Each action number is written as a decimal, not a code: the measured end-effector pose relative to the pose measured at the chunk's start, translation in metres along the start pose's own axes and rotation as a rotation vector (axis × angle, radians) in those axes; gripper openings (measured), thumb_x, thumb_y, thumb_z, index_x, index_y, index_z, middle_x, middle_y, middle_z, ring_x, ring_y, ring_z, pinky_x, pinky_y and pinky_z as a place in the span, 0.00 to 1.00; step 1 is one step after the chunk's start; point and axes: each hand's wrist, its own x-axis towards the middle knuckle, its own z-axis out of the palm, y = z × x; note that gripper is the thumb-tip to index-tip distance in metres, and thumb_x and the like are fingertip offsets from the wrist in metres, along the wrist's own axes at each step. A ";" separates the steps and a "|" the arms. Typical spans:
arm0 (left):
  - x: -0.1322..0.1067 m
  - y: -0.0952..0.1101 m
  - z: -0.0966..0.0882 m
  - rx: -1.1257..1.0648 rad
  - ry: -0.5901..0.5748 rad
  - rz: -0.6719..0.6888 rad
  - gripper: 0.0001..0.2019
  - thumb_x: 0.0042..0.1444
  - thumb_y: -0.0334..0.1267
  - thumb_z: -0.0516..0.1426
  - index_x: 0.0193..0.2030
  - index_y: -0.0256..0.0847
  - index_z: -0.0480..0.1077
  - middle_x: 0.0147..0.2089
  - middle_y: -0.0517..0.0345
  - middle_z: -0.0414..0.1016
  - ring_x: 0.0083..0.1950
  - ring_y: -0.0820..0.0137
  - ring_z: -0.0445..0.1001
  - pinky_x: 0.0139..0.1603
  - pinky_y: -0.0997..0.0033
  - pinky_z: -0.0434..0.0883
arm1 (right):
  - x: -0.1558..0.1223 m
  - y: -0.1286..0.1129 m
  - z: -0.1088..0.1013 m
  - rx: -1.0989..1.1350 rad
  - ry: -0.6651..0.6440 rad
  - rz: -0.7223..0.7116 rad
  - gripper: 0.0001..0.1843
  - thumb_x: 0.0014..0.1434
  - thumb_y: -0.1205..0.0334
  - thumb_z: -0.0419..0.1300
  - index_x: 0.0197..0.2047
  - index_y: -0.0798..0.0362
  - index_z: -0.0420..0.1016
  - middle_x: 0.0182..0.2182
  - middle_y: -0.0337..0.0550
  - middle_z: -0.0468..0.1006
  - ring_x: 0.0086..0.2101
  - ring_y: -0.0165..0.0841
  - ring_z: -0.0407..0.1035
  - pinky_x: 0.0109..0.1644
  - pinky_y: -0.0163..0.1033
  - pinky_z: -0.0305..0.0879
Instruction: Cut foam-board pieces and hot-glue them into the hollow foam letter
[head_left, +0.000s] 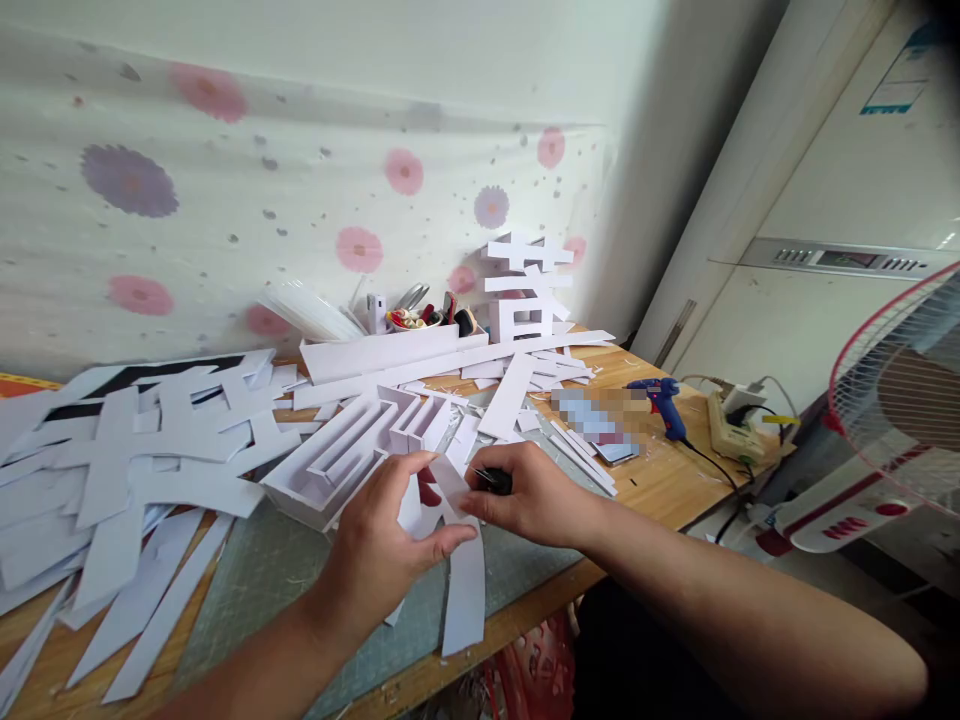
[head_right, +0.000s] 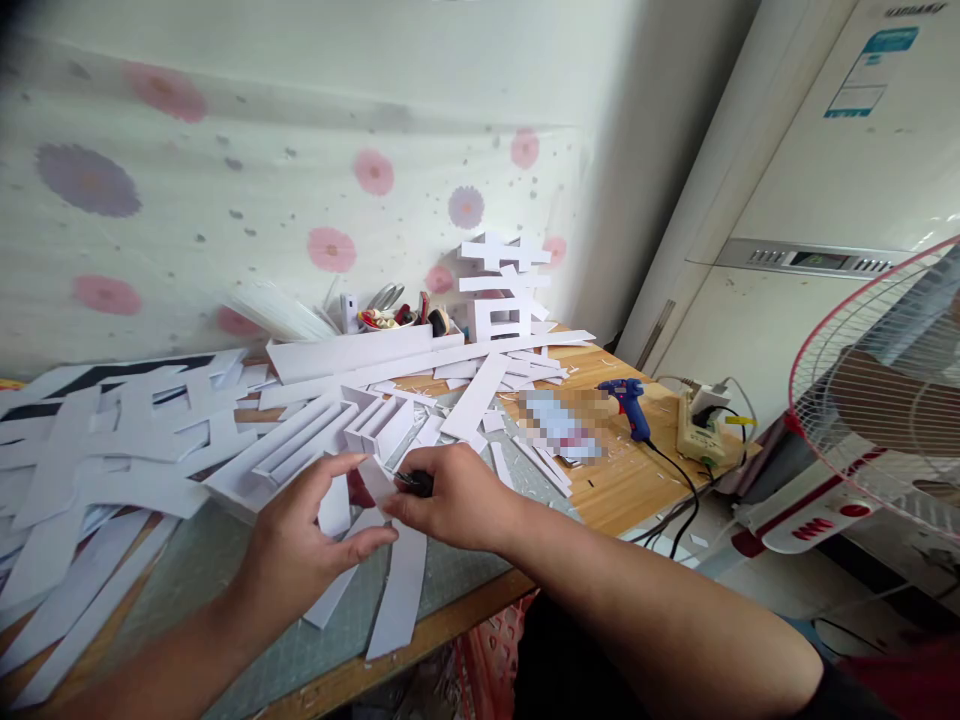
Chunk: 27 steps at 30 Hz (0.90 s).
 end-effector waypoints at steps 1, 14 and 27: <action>0.000 -0.001 0.000 -0.106 -0.044 -0.078 0.24 0.44 0.49 0.67 0.46 0.42 0.69 0.32 0.58 0.76 0.35 0.62 0.77 0.39 0.63 0.74 | 0.001 0.002 -0.002 -0.023 0.006 -0.011 0.06 0.54 0.64 0.63 0.28 0.55 0.70 0.22 0.32 0.66 0.25 0.25 0.59 0.30 0.30 0.57; 0.001 -0.006 0.004 -1.065 -0.605 -0.588 0.29 0.40 0.56 0.68 0.45 0.38 0.73 0.41 0.51 0.76 0.39 0.66 0.77 0.42 0.65 0.71 | 0.002 0.007 -0.019 -0.258 -0.072 -0.397 0.02 0.60 0.68 0.60 0.37 0.56 0.75 0.32 0.42 0.75 0.34 0.30 0.69 0.39 0.33 0.64; 0.000 -0.008 0.001 -0.313 -0.238 -0.114 0.23 0.43 0.53 0.66 0.41 0.41 0.68 0.33 0.59 0.71 0.35 0.65 0.70 0.39 0.65 0.68 | 0.000 0.009 -0.006 -0.344 0.159 -0.200 0.04 0.59 0.65 0.59 0.34 0.54 0.76 0.27 0.41 0.78 0.27 0.29 0.69 0.33 0.32 0.61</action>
